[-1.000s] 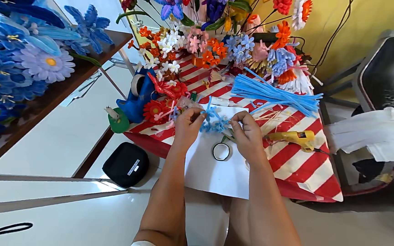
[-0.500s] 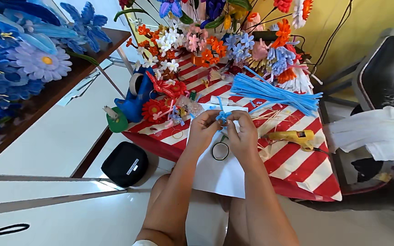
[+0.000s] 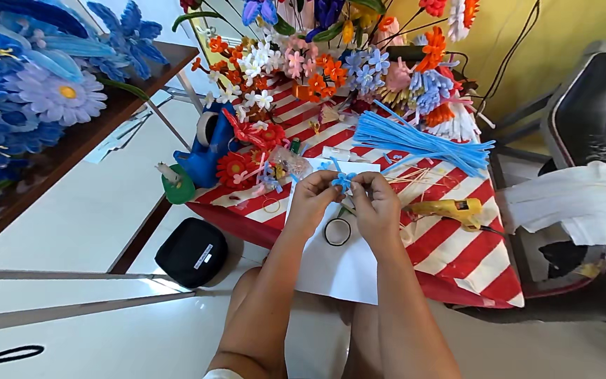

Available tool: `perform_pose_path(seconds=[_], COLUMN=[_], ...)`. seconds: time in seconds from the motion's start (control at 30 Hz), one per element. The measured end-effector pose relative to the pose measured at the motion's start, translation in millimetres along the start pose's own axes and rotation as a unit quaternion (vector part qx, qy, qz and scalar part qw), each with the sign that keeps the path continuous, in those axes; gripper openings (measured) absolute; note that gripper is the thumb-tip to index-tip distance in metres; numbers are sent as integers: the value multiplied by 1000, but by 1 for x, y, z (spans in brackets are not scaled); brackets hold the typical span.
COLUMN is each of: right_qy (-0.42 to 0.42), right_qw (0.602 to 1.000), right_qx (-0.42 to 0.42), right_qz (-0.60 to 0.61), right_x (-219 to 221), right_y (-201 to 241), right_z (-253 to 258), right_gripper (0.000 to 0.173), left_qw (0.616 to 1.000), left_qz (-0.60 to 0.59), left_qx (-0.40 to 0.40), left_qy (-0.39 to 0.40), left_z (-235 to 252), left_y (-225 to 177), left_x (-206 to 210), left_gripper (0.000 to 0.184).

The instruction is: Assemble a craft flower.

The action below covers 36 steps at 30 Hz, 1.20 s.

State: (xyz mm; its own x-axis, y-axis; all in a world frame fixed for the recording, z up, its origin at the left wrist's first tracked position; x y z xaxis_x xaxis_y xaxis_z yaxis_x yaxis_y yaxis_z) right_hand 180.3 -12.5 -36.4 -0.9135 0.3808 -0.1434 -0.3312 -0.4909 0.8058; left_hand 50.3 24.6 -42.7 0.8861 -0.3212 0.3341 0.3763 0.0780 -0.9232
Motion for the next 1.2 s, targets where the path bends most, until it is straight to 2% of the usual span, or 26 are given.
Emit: perform_pose_path(seconds=[0.1, 0.17, 0.23, 0.3, 0.37, 0.43, 0.5, 0.57, 0.63, 0.77, 0.87, 1.07, 1.2], right_qy=[-28, -45, -57, -57, -42, -22, -13, -20, -31, 22, 39, 21, -25], right_qw=[996, 981, 942, 888, 843, 817, 828, 878, 931, 977, 984, 983, 985], right_qx=[54, 114, 198, 277, 326, 350, 341, 296, 209, 31, -18, -20, -15], right_qz=[64, 153, 266, 362, 425, 457, 445, 375, 297, 209, 171, 179, 168], right_x=[1, 2, 5, 6, 6, 5, 5, 3, -2, -17, -18, -16, -14], right_y=[6, 8, 13, 22, 26, 26, 23, 19, 13, 7, 6, 5, 6], right_z=[1, 0, 0, 0, 0, 1, 1, 1, 1, 4, 4, 3, 3], right_gripper=[8, 8, 13, 19, 23, 25, 25, 21, 17, 12, 10, 11, 13], left_qw=[998, 992, 983, 973, 960, 954, 955, 955, 952, 950, 953, 960, 941], left_qz=[-10, -12, 25, 91, 142, 161, 162, 162, 175, 200, 199, 173, 201], left_qx=[52, 104, 156, 200, 232, 241, 243, 245, 248, 233, 214, 205, 259], left_qy=[31, 75, 94, 71, 66, 76, 58, 36, 37, 58, 76, 80, 79], left_z=[0, 1, 1, 0, 0, 1, -1, -2, -2, -2, -4, -6, -4], left_y=[4, 9, 10, 9, 8, 5, 2, -2, -5, -7, -9, -9, -2], left_x=[-3, -6, -7, -7, -8, -9, -8, -8, -8, -9, -6, -5, -6], left_gripper=[23, 32, 35, 32, 30, 30, 26, 22, 22, 29, 38, 75, 74])
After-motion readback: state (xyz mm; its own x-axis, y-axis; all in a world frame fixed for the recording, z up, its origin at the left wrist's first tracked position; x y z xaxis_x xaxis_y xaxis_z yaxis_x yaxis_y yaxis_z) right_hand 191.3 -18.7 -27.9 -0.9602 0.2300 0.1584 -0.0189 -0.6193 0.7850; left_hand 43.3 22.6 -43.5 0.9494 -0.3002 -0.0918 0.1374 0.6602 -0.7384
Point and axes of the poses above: each hand's wrist, its own z-axis towards the middle knuckle, its own x-axis out of the palm, y = z × x, the point moved 1 cm from there along z, towards the middle knuckle, and after that the axes turned 4 degrees about z, right-handed, at the moved point
